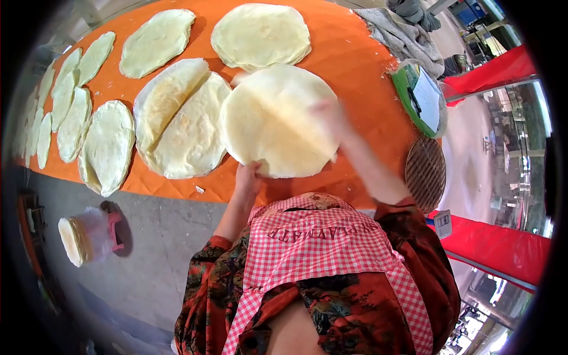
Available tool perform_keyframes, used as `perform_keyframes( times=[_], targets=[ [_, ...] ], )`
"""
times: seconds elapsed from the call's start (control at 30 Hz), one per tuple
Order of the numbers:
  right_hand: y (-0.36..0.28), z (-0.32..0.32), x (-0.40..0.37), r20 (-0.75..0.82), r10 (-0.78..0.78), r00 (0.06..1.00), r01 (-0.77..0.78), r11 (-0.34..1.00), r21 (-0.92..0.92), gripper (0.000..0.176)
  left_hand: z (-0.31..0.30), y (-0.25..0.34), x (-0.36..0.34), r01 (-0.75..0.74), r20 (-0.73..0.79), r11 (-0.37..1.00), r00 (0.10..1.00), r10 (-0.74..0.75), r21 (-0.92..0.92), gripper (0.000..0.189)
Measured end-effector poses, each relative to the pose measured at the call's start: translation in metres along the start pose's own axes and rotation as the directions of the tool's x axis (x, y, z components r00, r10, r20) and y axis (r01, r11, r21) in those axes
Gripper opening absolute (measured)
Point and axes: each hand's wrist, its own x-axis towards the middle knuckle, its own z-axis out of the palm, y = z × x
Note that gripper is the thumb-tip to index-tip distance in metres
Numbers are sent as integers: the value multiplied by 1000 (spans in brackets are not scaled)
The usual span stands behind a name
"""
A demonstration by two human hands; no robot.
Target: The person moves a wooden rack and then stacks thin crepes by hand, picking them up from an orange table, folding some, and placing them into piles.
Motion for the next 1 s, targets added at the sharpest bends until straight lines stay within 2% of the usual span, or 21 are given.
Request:
perform_keyframes(
  times=[0.03, 0.07, 0.1, 0.17, 0.2, 0.23, 0.27, 0.3, 0.33, 0.37, 0.4, 0.43, 0.47, 0.5, 0.57, 0.67, 0.77, 0.93, 1.0],
  targets=[
    [-17, -54, 13, 39, 157, 987, -160, 981, 112, 23, -5, 1, -3, 20, -26, 999, 999, -19, 36, 50],
    [-23, -101, 14, 32, 145, 989, -146, 904, 402, 32, -8, 2, -4, 38, -49, 997, 998, -35, 72, 48],
    [-27, -145, 8, -21, 130, 991, -106, 882, 458, 34, -8, 3, -3, 55, -66, 993, 997, -48, 106, 47],
    [1, -223, -2, -341, 180, 923, -105, 968, 227, 32, 13, 21, -22, 115, 47, 984, 993, -110, -138, 46],
    [3, -244, -15, -513, 293, 807, -269, 955, 124, 31, 24, 31, -32, 154, 107, 955, 986, -131, -255, 47],
    [30, -279, -15, -577, 260, 774, -513, 792, -330, 38, 30, 35, -36, 161, 177, 952, 977, -117, -262, 50],
    [67, -286, -26, -672, -114, 732, -570, 437, -696, 50, 33, 38, -39, 168, 246, 949, 964, -101, -266, 53],
    [80, -273, -33, -532, -297, 793, -376, 450, -810, 55, 37, 42, -42, 172, 314, 948, 946, -83, -268, 57],
    [84, -250, -35, -370, -476, 798, -162, 422, -892, 60, 45, 43, -43, 178, 376, 950, 924, -72, -257, 55],
    [59, -187, -40, -189, -388, 902, 118, 644, -756, 59, 43, 39, -39, 167, 391, 958, 918, -65, -234, 54],
    [34, -123, -46, 12, -273, 962, 258, 895, -365, 58, 37, 32, -33, 161, 407, 966, 911, -65, -204, 53],
    [9, -60, -51, 203, -149, 968, 154, 988, -9, 56, 35, 30, -28, 153, 428, 973, 902, -66, -173, 53],
    [22, -14, -55, 301, -164, 939, 214, 967, -140, 56, 48, 36, -30, 154, 385, 984, 917, -109, -88, 53],
    [-7, 21, -56, 424, -272, 864, 368, 916, -162, 60, 55, 38, -30, 141, 367, 988, 924, -111, -56, 53],
    [-27, 68, -57, 425, -206, 882, 285, 949, -132, 59, 62, 42, -31, 120, 325, 993, 938, -118, 13, 53],
    [-19, 76, -38, 472, -130, 872, 121, 991, 50, 57, 62, 43, -31, 104, 337, 994, 935, -112, 40, 54],
    [-10, 69, -29, 528, -105, 843, 34, 989, 142, 52, 63, 44, -34, 77, 326, 994, 940, -98, 76, 55],
    [-5, 67, -25, 590, 2, 807, -107, 984, 144, 46, 64, 44, -33, 36, 292, 990, 953, -76, 139, 55],
    [-9, 67, -26, 596, 50, 802, -161, 978, 134, 43, 63, 45, -31, 62, 229, 983, 968, -100, 171, 53]
  ],
)
